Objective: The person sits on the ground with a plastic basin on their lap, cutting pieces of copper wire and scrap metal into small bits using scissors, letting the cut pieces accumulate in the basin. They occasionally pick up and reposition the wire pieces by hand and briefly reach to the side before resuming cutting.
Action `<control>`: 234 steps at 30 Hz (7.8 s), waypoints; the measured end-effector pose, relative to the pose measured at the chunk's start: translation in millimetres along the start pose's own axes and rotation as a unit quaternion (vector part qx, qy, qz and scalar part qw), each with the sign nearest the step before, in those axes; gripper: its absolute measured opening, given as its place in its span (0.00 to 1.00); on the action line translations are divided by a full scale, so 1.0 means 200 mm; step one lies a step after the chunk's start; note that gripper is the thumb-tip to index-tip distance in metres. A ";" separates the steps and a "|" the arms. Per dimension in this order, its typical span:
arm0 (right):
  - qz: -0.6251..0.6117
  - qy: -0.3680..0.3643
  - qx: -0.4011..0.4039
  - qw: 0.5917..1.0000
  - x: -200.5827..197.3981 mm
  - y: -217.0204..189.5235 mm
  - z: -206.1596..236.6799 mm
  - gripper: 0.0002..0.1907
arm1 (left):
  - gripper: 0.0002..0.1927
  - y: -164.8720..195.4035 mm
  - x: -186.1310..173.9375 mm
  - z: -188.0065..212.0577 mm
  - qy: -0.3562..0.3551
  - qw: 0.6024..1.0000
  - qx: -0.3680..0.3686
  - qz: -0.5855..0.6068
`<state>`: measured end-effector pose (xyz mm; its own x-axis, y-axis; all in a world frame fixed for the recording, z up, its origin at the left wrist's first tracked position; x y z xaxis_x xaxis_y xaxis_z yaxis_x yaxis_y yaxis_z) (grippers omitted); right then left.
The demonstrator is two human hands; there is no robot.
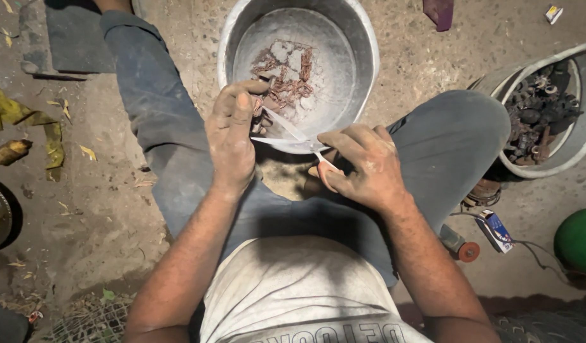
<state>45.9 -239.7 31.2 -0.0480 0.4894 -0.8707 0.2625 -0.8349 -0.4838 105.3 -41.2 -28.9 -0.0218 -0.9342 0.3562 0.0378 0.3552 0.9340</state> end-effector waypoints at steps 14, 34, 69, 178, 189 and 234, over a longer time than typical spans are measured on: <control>-0.008 -0.003 -0.024 1.000 0.02 -0.03 -0.01 0.21 | 0.25 0.06 0.03 0.03 -0.002 0.992 0.048 -0.120; -0.478 0.109 0.150 0.859 0.02 0.26 0.04 0.31 | 0.23 -0.38 0.13 0.12 -0.016 0.948 -0.270 0.168; -0.634 0.069 0.238 0.733 0.09 0.28 0.00 0.15 | 0.12 -0.24 0.23 0.04 -0.037 0.991 -0.122 -0.040; -0.372 0.067 0.184 0.907 0.03 0.37 0.04 0.14 | 0.12 -0.10 0.50 -0.22 -0.402 0.839 0.135 -0.340; -0.409 0.217 0.294 0.836 -0.01 0.47 0.06 0.12 | 0.07 -0.07 0.33 -0.29 -0.372 0.885 0.116 -0.254; -0.433 0.119 0.254 0.856 -0.02 0.43 0.07 0.11 | 0.06 -0.03 0.38 -0.25 -0.293 0.829 0.193 -0.435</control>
<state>55.7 -316.3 -7.2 0.2008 0.9678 -0.1515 -0.2289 -0.1040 -0.9679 154.3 -115.4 -8.3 -0.3590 -0.7054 -0.6111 -0.5671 -0.3552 0.7431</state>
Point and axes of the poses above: each hand's wrist, its own z-axis away from the middle knuckle, its own x-axis out of the palm, y = z × x, the point moved 7 cm from there along -z, towards the middle knuckle
